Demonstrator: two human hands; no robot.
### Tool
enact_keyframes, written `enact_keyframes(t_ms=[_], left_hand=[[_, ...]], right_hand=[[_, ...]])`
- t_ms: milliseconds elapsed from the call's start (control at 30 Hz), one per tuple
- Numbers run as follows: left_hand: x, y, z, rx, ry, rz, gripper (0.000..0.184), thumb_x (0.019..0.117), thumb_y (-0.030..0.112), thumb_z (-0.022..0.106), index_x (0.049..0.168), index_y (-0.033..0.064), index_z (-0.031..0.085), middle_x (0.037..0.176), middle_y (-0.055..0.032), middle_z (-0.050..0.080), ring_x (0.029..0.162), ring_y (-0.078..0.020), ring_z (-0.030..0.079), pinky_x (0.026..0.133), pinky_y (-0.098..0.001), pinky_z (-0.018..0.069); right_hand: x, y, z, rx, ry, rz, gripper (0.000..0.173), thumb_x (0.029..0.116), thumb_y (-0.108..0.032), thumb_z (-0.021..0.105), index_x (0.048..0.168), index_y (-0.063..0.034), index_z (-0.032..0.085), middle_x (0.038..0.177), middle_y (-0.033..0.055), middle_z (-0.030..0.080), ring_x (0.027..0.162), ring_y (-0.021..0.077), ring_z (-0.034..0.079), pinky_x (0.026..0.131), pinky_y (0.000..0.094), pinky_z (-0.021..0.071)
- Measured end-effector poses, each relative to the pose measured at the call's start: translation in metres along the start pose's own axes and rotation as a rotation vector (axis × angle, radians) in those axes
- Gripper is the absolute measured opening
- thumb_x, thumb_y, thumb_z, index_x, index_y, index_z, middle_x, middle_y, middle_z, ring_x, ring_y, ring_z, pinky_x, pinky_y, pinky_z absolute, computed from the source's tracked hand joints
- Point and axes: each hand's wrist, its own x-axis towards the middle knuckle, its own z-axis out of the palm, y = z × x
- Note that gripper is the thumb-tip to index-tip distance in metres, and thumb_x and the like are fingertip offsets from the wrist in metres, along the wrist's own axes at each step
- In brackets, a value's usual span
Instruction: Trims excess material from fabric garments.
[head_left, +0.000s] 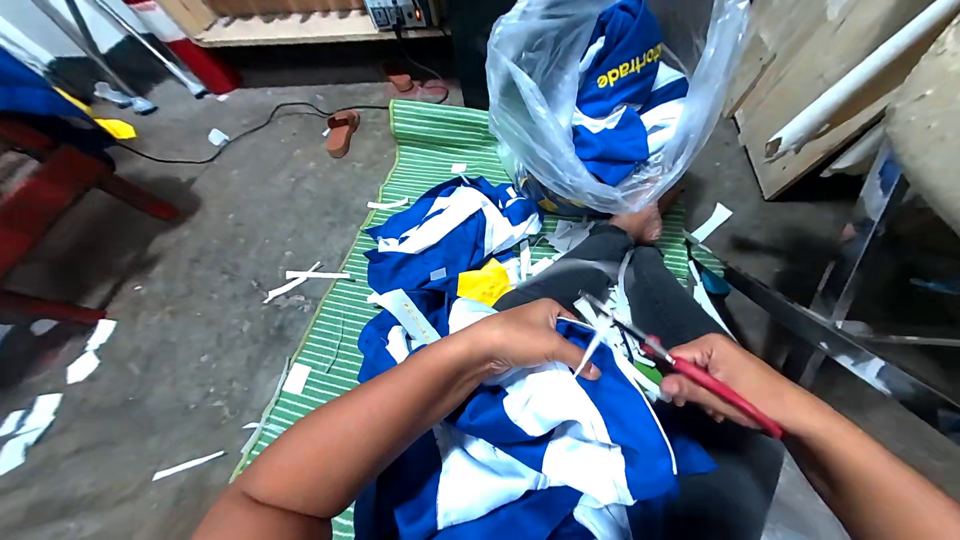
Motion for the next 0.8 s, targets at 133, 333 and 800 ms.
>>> enact_keyframes(t_ms=[133, 333, 800], left_hand=[[-0.015, -0.011, -0.010, 0.162, 0.121, 0.234, 0.005, 0.0887, 0.003, 0.071, 0.089, 0.0081, 0.069, 0.079, 0.0018, 0.068, 0.070, -0.0025, 0.063, 0.064, -0.0203, 0.0530], [-0.051, -0.033, -0.026, 0.156, 0.429, 0.460, 0.009, 0.0853, 0.016, 0.073, 0.090, 0.0233, 0.069, 0.083, 0.0080, 0.069, 0.070, -0.0010, 0.063, 0.062, -0.0175, 0.0546], [-0.072, -0.074, -0.035, -0.078, 0.397, 0.646, 0.013, 0.0891, 0.022, 0.077, 0.103, 0.0222, 0.075, 0.093, 0.0085, 0.074, 0.085, -0.0021, 0.069, 0.081, -0.0195, 0.0570]], right_hand=[[-0.004, 0.021, -0.004, 0.133, 0.247, 0.181, 0.035, 0.0995, -0.041, 0.063, 0.077, -0.0133, 0.067, 0.057, -0.0106, 0.058, 0.042, -0.0033, 0.048, 0.040, 0.0153, 0.0415], [0.047, 0.099, 0.044, 0.316, 0.322, 0.656, 0.035, 0.1052, -0.035, 0.060, 0.101, -0.0003, 0.065, 0.071, 0.0005, 0.059, 0.048, 0.0046, 0.050, 0.047, 0.0217, 0.0471], [0.099, 0.128, 0.076, -0.427, 0.290, 0.939, 0.037, 0.1037, -0.022, 0.058, 0.120, 0.0099, 0.065, 0.127, 0.0317, 0.063, 0.122, 0.0476, 0.061, 0.097, 0.0651, 0.0475]])
